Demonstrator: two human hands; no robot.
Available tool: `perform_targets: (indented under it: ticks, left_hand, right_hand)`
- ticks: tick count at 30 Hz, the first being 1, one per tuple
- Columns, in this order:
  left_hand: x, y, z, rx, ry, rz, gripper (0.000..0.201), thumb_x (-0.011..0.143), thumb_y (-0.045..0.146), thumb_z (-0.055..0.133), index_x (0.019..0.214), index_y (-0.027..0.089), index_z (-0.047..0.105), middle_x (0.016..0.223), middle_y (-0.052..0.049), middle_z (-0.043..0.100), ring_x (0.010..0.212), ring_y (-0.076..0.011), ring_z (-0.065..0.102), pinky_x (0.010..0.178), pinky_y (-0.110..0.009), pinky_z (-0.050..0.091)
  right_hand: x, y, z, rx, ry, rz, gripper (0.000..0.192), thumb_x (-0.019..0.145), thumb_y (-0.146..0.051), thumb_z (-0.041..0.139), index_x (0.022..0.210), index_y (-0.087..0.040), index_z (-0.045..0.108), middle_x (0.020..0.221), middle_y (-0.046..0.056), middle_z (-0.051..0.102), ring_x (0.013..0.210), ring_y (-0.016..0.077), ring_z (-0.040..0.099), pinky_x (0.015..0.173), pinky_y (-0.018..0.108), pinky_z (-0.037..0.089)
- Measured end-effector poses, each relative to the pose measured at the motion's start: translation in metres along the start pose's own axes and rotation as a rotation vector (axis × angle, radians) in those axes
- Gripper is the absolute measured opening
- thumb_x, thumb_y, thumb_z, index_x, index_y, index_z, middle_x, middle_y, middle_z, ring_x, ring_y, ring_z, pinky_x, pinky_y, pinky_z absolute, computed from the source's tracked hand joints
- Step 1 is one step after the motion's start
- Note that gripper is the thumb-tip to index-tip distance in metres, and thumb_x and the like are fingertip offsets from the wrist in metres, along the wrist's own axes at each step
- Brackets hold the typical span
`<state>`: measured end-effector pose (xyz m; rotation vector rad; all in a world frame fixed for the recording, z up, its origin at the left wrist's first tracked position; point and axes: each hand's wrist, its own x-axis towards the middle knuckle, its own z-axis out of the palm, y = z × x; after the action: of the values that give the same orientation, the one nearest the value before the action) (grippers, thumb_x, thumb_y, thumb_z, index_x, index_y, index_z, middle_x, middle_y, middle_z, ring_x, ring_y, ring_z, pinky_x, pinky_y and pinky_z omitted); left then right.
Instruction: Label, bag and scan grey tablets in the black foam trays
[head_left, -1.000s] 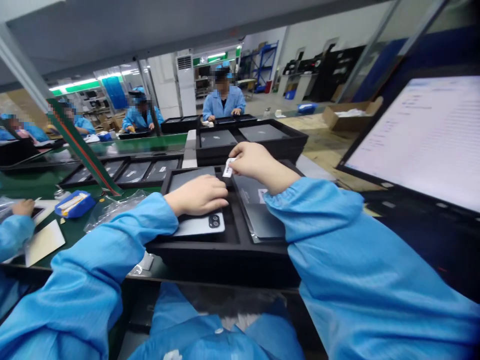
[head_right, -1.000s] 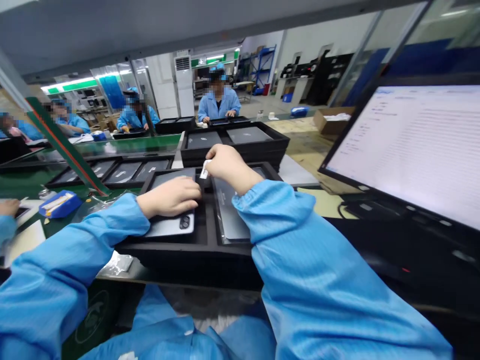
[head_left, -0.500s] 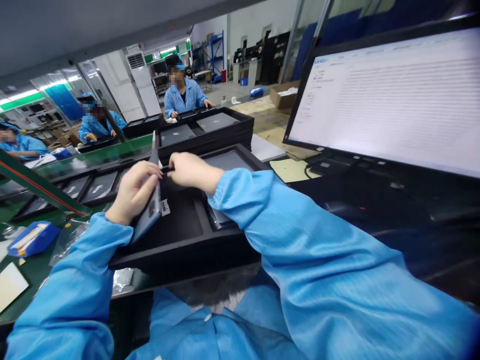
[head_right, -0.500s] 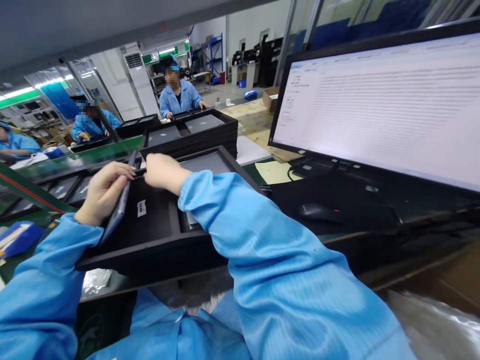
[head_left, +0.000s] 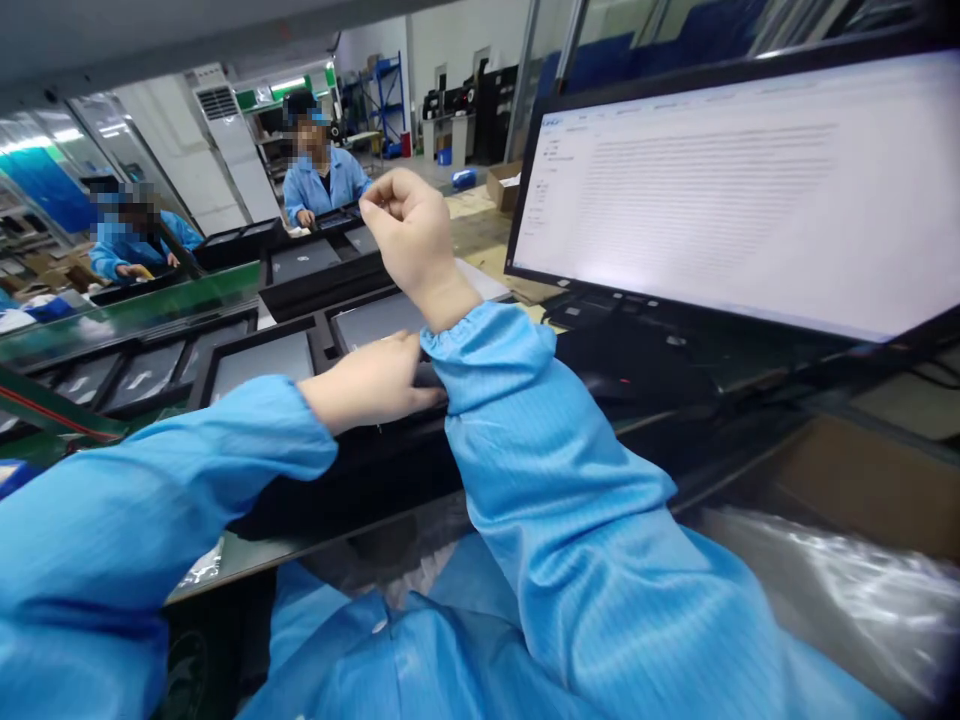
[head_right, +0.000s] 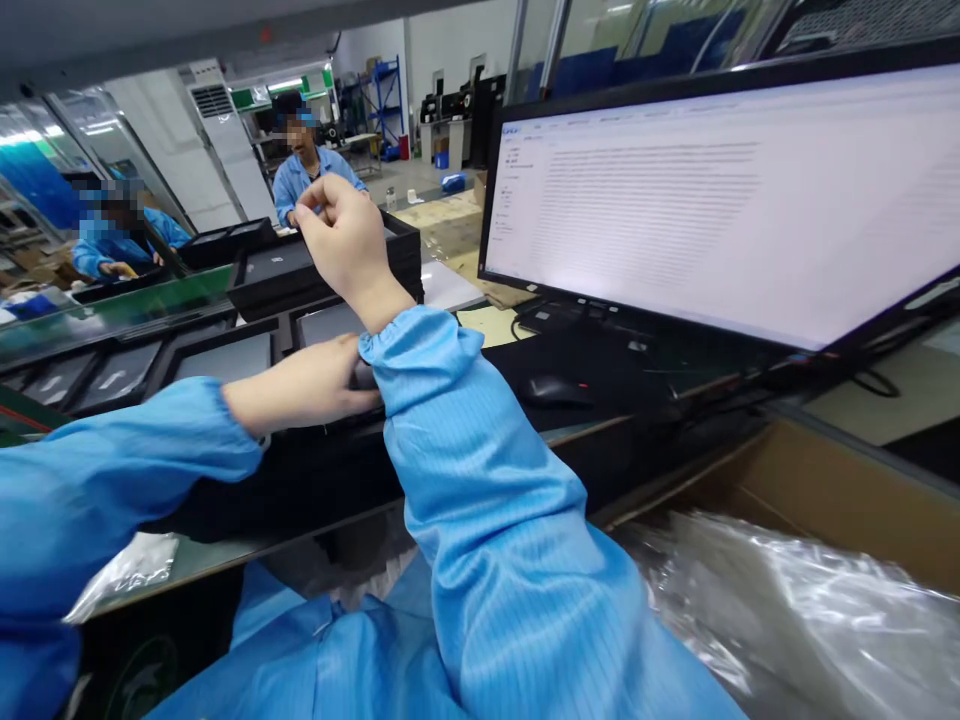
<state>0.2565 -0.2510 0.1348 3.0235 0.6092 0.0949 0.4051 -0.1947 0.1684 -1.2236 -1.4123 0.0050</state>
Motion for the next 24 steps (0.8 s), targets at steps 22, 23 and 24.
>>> perform_targets:
  ticks: [22,23,24]
  left_hand:
    - [-0.074,-0.065,-0.020,0.134,0.273,-0.334,0.032,0.082,0.044,0.046,0.061,0.021,0.053,0.065,-0.007,0.059,0.061,-0.0212,0.050,0.061,-0.033,0.027]
    - [-0.076,-0.063,-0.020,0.136,0.285,-0.325,0.032,0.081,0.044,0.046,0.060,0.021,0.053,0.065,-0.007,0.059,0.061,-0.0208,0.049,0.061,-0.033,0.027]
    - [-0.076,-0.061,-0.020,0.138,0.290,-0.307,0.032,0.081,0.043,0.045,0.060,0.020,0.053,0.065,-0.006,0.059,0.061,-0.0205,0.050,0.061,-0.033,0.027]
  right_hand:
    - [-0.067,0.018,-0.032,-0.045,-0.553,0.633,0.027,0.082,-0.020,0.083,0.067,-0.017,0.060,0.060,0.005,0.068,0.049,0.0142,0.062,0.046,0.023,0.050]
    - [-0.066,0.019,-0.024,-0.068,-0.574,0.632,0.028,0.082,-0.019,0.082,0.066,-0.017,0.060,0.057,0.004,0.067,0.049,0.0140,0.062,0.046,0.022,0.050]
    - [-0.066,0.020,-0.017,-0.082,-0.584,0.629,0.027,0.081,-0.016,0.081,0.065,-0.017,0.059,0.055,0.003,0.066,0.049,0.0137,0.062,0.047,0.022,0.050]
